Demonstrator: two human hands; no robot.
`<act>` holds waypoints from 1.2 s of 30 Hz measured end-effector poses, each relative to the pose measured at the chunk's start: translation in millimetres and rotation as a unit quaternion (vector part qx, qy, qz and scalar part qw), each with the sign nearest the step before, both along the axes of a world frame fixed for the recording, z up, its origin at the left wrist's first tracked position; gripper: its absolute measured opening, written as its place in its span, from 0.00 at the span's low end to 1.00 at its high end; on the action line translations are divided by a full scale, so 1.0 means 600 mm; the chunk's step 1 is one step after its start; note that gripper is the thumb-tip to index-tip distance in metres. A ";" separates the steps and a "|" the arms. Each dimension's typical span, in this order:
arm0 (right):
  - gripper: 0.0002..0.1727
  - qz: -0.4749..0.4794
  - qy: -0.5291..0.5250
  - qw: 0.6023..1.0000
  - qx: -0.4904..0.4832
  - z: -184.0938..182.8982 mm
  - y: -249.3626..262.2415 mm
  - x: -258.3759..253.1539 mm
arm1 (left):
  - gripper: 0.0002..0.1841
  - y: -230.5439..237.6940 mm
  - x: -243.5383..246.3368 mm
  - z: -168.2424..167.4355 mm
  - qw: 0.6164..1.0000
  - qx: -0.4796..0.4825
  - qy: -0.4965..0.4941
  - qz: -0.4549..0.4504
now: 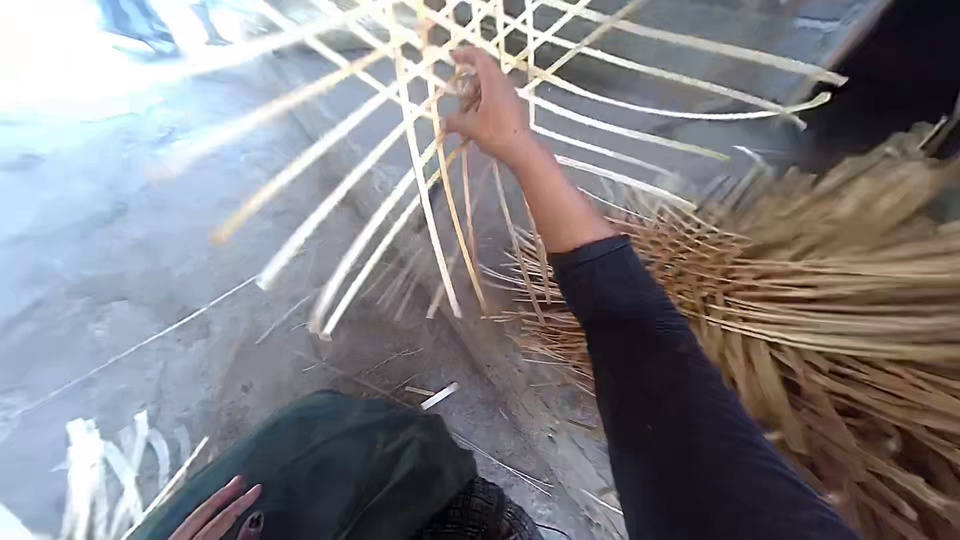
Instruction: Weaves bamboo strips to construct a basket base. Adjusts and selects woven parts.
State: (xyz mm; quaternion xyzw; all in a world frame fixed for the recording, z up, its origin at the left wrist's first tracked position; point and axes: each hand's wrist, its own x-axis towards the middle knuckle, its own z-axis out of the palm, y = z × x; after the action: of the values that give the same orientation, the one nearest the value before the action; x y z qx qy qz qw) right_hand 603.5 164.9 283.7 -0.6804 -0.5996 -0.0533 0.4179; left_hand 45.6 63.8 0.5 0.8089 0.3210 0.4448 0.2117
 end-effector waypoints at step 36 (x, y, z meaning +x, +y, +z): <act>0.46 0.395 -0.207 0.855 -0.264 -0.456 -0.273 -0.605 | 0.36 -0.006 -0.054 0.023 0.904 -0.097 0.416 0.034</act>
State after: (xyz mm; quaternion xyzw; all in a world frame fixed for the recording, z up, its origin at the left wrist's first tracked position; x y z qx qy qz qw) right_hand 240.6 1.2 9.9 -0.4441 -0.8823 0.1368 0.0746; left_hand 13.0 60.3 14.1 0.8844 0.4487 0.0417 0.1215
